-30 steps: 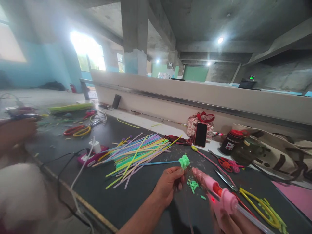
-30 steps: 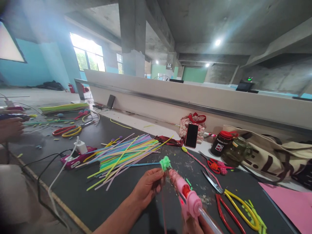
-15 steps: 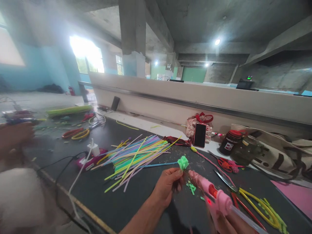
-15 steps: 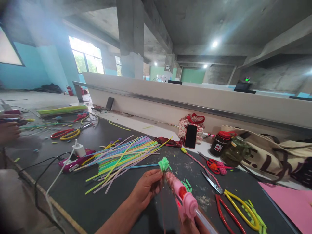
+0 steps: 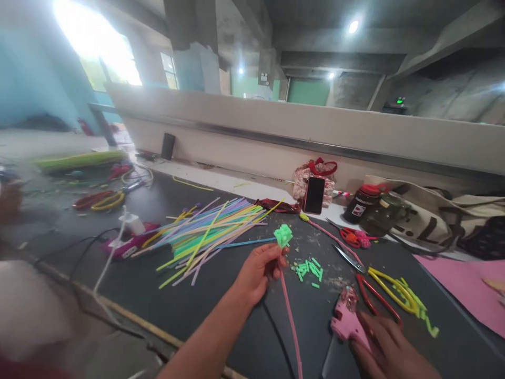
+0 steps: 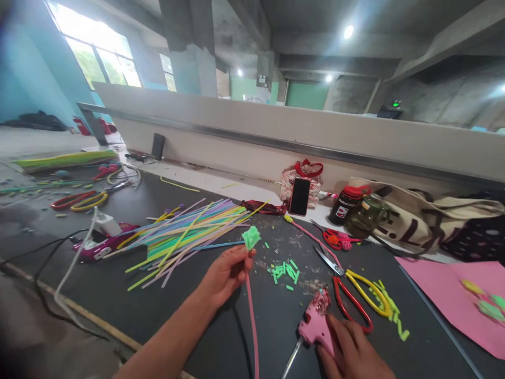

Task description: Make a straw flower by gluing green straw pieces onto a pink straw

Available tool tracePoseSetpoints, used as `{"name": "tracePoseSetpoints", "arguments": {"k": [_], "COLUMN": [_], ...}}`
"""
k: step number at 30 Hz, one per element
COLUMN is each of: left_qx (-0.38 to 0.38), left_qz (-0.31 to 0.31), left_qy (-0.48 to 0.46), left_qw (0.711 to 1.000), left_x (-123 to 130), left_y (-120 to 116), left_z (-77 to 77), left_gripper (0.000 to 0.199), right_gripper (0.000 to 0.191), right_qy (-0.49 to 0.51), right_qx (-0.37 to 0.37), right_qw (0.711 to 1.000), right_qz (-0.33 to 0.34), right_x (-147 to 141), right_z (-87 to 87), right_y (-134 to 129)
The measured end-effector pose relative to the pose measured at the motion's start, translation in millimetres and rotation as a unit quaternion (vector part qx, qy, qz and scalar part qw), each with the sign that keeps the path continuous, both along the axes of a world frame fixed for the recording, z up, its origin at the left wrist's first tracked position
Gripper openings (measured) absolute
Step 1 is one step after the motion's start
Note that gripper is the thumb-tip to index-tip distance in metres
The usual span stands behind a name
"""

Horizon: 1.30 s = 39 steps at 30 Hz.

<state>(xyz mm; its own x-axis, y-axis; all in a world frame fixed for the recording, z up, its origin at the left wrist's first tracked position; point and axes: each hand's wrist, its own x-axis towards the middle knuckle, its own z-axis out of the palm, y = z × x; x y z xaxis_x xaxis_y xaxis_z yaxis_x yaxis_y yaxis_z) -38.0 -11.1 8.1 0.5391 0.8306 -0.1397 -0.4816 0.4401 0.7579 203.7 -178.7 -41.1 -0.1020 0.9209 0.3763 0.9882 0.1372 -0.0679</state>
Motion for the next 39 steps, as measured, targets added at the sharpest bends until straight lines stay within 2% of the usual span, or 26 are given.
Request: {"name": "tracePoseSetpoints", "arguments": {"k": [4,6,9,13,16,17,20,25,29,34,37,39], "left_qx": [-0.015,-0.012,-0.017,-0.022,-0.026,-0.025,-0.021,-0.025,-0.026,-0.048,-0.081,-0.098], "left_qz": [-0.027,-0.033,-0.043,-0.061,-0.058,-0.056,-0.054,-0.056,-0.060,-0.062,-0.082,-0.090], "left_qy": [-0.009,-0.011,-0.012,-0.001,0.009,0.010,0.006,0.005,-0.002,-0.029,-0.058,-0.067], "left_qw": [0.999,0.999,0.999,0.998,0.998,0.998,0.998,0.998,0.998,0.996,0.992,0.989], "left_x": [0,0,0,1,3,3,3,3,3,3,3,3], "left_y": [1,0,0,-1,-2,-2,-2,0,0,1,1,0], "left_z": [0.0,0.0,-0.7,-1.7,-2.1,-2.3,-3.3,-6.1,-6.5,-5.7,-4.9,-4.0], "left_gripper": [0.018,0.018,0.018,0.018,0.018,0.018,0.018,0.020,0.020,0.018,0.018,0.018], "right_gripper": [0.038,0.041,0.029,0.025,0.026,0.026,0.024,0.012,0.015,0.014,0.019,0.017], "right_qy": [-0.067,-0.073,-0.058,-0.008,0.012,0.008,0.000,0.006,0.062,0.213,0.301,0.394], "right_qx": [-0.018,-0.028,-0.053,-0.075,-0.144,-0.172,-0.196,-0.228,-0.258,-0.230,-0.206,-0.195], "right_qw": [0.995,0.994,0.995,0.996,0.990,0.985,0.981,0.971,0.963,0.950,0.931,0.897], "right_qz": [-0.071,-0.077,-0.069,-0.044,-0.003,0.002,-0.009,-0.067,-0.054,-0.001,0.025,0.045], "right_x": [-11,-15,-15,-15,-23,-27,-39,-47,-46,-48,-53,-59], "right_z": [2.3,9.3,25.5,52.8,66.6,68.2,62.6,39.8,37.3,59.1,74.6,81.8], "right_y": [-4,-4,4,43,90,105,142,173,181,171,155,146]}}
